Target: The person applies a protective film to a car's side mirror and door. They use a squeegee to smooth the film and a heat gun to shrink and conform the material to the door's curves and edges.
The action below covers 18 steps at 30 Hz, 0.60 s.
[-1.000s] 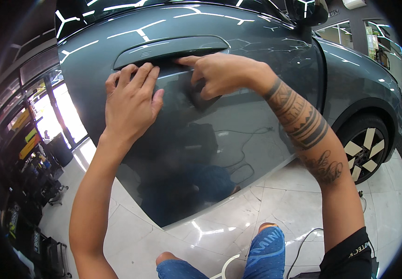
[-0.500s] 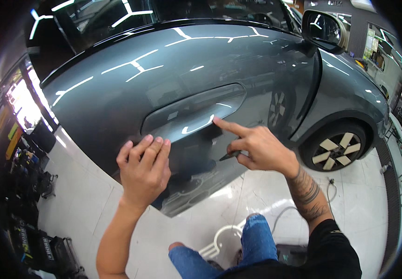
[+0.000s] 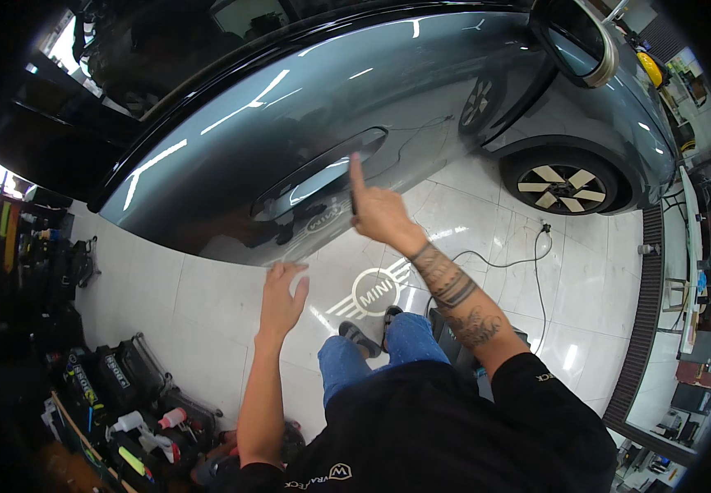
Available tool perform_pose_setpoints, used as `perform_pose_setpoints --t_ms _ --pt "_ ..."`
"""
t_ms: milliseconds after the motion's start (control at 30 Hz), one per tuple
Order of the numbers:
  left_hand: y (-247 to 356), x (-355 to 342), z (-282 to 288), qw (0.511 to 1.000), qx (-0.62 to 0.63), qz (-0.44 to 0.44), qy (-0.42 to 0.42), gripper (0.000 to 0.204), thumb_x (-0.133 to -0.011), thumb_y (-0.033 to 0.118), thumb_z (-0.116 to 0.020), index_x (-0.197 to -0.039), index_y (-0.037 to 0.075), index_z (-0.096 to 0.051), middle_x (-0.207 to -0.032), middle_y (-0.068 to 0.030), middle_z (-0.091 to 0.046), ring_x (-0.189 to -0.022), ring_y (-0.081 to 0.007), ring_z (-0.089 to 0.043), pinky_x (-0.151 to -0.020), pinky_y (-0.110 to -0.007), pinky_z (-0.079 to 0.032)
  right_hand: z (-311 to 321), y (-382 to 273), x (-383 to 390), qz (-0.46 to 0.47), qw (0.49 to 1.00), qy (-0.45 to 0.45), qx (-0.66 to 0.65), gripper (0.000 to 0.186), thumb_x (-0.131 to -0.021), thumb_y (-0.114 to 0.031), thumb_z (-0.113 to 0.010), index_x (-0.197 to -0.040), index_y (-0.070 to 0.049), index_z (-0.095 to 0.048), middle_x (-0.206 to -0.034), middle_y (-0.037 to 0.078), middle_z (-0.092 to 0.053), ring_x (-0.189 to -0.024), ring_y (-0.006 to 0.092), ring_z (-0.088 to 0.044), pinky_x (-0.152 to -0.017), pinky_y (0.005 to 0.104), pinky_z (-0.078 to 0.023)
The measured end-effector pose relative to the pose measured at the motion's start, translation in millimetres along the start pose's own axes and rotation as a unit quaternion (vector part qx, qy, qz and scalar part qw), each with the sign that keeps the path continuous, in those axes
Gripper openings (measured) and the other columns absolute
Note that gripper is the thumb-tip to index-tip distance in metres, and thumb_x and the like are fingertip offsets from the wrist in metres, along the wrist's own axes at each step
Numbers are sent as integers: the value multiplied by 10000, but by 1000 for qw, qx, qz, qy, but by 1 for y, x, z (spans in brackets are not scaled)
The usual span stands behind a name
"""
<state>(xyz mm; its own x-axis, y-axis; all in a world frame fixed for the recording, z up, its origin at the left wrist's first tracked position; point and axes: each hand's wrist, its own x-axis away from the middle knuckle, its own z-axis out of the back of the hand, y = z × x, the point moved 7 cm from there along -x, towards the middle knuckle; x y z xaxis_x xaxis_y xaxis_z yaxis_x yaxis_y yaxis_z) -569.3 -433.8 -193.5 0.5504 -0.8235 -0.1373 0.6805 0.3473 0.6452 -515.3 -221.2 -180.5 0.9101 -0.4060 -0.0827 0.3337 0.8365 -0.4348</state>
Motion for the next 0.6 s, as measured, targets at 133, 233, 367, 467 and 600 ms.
perform_pose_setpoints --t_ms 133,233,367,467,600 --pt "-22 88 -22 995 28 85 -52 200 -810 92 -611 -995 18 -635 -948 -170 -619 -923 -334 -579 -836 -403 -448 -31 -59 2 18 998 -48 -40 1064 -621 -75 -662 -1400 131 32 -692 202 -638 -622 346 -638 -560 449 -497" --pt "-32 151 -30 976 59 195 -81 203 -820 95 -609 -998 2 -638 -902 -169 -633 -842 -301 -626 -777 -374 -487 -39 -95 5 54 994 -66 -62 1034 -636 -72 -655 -1387 159 17 -684 197 -635 -625 341 -639 -573 437 -504" --pt "-55 216 -28 955 62 278 -83 215 -837 102 -603 -1022 2 -644 -897 -171 -645 -798 -261 -656 -734 -343 -510 -36 -95 9 75 993 -76 -52 978 -645 -55 -623 -1396 152 -33 -695 180 -641 -633 310 -648 -577 423 -504" --pt "-68 236 -21 937 70 328 -97 264 -853 147 -603 -1067 -5 -634 -934 -164 -669 -818 -237 -657 -745 -331 -514 -29 -81 12 69 994 -83 -19 977 -654 -49 -618 -1448 37 -55 -728 158 -654 -661 300 -653 -584 408 -499" --pt "-89 233 -13 920 95 361 -122 285 -852 152 -607 -1097 8 -625 -973 -178 -664 -821 -236 -653 -728 -338 -517 -17 -47 19 16 997 -78 -25 862 -674 -74 -613 -1418 16 -187 -737 172 -654 -690 341 -650 -612 431 -505"
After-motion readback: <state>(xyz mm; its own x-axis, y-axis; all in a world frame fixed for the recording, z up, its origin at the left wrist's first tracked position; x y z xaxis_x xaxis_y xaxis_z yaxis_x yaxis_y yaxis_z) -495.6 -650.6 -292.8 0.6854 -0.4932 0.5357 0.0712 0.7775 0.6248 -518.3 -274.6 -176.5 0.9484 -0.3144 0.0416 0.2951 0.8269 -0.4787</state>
